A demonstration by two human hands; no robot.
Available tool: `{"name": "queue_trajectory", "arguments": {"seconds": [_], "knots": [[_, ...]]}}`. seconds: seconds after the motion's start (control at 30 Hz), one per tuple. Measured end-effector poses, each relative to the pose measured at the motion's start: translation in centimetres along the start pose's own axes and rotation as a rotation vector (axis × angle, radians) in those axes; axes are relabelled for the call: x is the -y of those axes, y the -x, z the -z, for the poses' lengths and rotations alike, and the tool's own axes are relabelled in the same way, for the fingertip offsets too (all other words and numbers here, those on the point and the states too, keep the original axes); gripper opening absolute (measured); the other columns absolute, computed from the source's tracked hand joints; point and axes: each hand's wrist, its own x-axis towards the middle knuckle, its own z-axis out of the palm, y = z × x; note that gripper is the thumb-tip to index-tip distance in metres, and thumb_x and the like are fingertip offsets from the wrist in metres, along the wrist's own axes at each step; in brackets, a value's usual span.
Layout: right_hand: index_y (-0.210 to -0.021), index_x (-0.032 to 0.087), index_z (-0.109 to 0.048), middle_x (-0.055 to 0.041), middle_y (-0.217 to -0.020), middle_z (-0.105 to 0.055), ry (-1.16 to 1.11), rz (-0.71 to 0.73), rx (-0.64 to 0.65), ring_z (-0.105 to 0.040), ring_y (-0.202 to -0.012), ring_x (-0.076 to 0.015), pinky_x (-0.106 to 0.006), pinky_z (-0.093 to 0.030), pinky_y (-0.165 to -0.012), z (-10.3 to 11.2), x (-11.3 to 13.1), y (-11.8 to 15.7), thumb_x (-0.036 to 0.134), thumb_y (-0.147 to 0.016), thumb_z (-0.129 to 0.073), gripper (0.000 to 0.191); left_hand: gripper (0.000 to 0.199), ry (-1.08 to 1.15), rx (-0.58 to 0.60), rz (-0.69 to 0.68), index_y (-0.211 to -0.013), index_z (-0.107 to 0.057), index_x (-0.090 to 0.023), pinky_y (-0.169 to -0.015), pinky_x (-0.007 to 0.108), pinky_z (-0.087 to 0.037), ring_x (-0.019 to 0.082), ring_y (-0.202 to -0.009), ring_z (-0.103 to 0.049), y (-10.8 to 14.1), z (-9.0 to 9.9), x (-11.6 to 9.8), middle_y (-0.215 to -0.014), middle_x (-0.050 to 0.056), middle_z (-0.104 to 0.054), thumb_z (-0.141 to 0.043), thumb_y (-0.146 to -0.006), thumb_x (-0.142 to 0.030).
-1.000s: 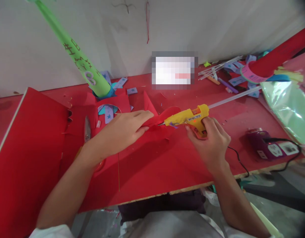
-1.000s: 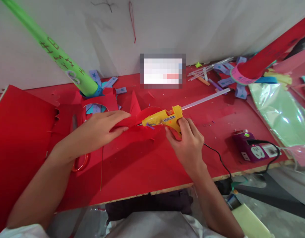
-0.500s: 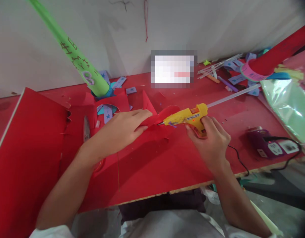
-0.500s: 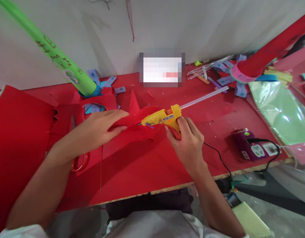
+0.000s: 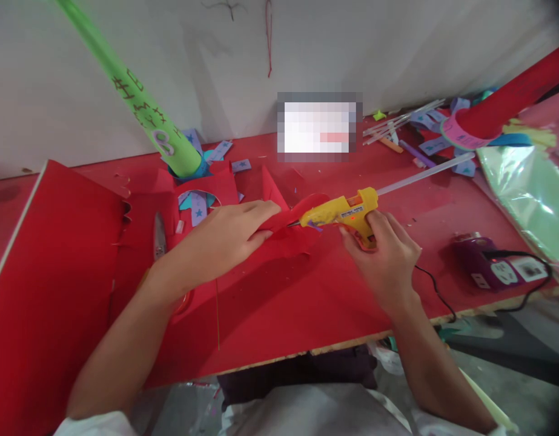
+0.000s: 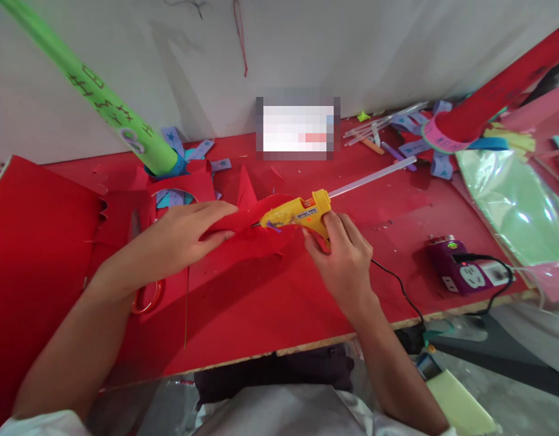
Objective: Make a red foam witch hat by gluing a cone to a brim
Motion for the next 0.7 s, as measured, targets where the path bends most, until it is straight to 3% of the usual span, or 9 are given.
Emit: {"name": "queue_trajectory", "arguments": {"seconds": [0.43, 0.7], "knots": [[-0.100, 0.023, -0.063, -0.0026, -0.089, -0.072, 0.021, 0.053, -0.033, -0.068, -0.078, -0.0179, -0.028, -0.049, -0.068, -0.08, -0.38, -0.03, 0.032, -0.101, -0.070, 0.012, 0.020, -0.019, -0.022, -0.023, -0.127, -0.063, -0.024, -0.079, 0.035, -0.044, 0.029, -0.113, -0.073, 0.15, -0.16, 0.34, -0.132, 0.007, -0.073, -0.053, -0.110, -0.028], [-0.104, 0.022, -0.064, -0.0028, -0.088, -0.073, 0.070, 0.064, -0.062, -0.070, -0.078, -0.0180, -0.028, -0.051, -0.069, 0.32, -0.74, 0.53, 0.033, -0.100, -0.071, 0.013, 0.020, -0.023, -0.025, -0.022, -0.126, -0.064, -0.023, -0.080, 0.035, -0.043, 0.028, -0.107, -0.073, 0.24, 0.05, 0.31, -0.122, 0.006, -0.075, -0.053, -0.110, -0.028]]}}
